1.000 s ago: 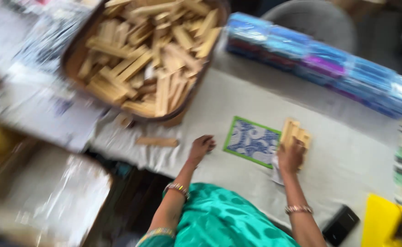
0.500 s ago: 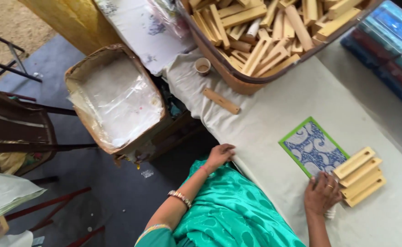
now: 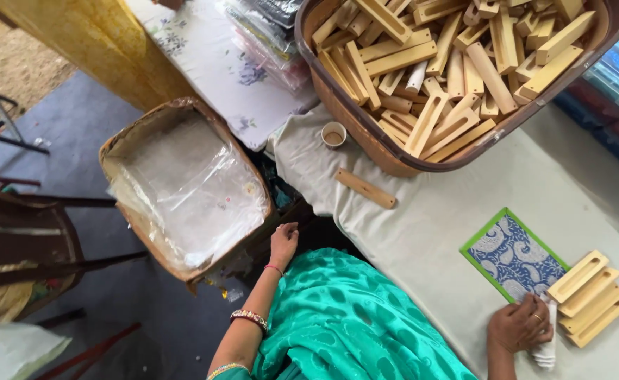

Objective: The person wipes wooden handle-shaped parts one at a time with a white cloth over a printed mat, setting each wiped part aside. Near the end, the person lays a blue foil sheet over the printed card and smooths and folds it around the card by hand.

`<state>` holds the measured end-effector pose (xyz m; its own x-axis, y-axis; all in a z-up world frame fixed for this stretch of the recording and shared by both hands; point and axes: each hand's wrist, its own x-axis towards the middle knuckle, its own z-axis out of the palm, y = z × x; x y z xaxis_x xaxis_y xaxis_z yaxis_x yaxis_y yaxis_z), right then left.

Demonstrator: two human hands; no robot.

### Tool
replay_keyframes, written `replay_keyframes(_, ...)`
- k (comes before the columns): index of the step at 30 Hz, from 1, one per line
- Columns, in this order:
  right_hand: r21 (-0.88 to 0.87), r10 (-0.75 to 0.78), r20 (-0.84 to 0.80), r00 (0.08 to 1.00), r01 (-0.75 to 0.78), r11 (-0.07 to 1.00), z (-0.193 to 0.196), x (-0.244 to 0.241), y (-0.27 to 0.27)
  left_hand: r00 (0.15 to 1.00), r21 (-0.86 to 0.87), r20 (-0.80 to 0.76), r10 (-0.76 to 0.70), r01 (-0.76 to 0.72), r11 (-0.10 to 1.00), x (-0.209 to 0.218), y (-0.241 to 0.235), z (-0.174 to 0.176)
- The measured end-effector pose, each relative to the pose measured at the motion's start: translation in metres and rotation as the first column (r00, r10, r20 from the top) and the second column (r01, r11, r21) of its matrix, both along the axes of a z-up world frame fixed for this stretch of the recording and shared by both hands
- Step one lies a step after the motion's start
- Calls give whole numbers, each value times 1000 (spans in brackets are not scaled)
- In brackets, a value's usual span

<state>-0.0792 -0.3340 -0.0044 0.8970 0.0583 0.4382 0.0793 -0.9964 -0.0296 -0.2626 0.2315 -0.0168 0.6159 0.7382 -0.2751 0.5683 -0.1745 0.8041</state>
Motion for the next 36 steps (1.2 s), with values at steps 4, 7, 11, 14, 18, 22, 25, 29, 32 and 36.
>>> replay_keyframes(4,-15,-20,-1,1000,20,1000,0,-3,3,984,236,-23,-177,178,955,32,35,-105)
replay_keyframes(7,-42,-34,-10,999,34,999,3,-2,2,983,242,-116,-144,169,956,56,54,-163)
replay_keyframes(11,-71,-59,-43,997,56,996,-2,-2,5,959,-30,-281,36,-46,999,79,80,-181)
replay_keyframes(14,-63,-70,-60,996,66,996,-4,-5,5,939,-136,-323,114,-165,977,88,90,-185)
replay_keyframes(18,-84,-94,-79,992,87,993,-6,-6,5,923,-181,-327,201,-270,946,92,100,-206)
replay_keyframes(22,-103,-104,-99,990,94,990,-11,-9,0,926,-179,-319,202,-268,947,96,99,-206)
replay_keyframes(25,-97,-89,-95,991,80,992,-7,-8,4,919,-130,-299,255,-305,944,104,95,-203)
replay_keyframes(29,-75,-73,-81,994,67,995,-7,-7,4,938,-50,-262,227,-248,967,103,96,-201)
replay_keyframes(32,-61,-84,-93,992,78,995,-6,-9,3,960,10,-258,107,-108,994,100,95,-196)
replay_keyframes(36,-93,-95,-81,992,88,992,-13,-9,-2,980,461,-175,99,-7,887,130,78,-74)
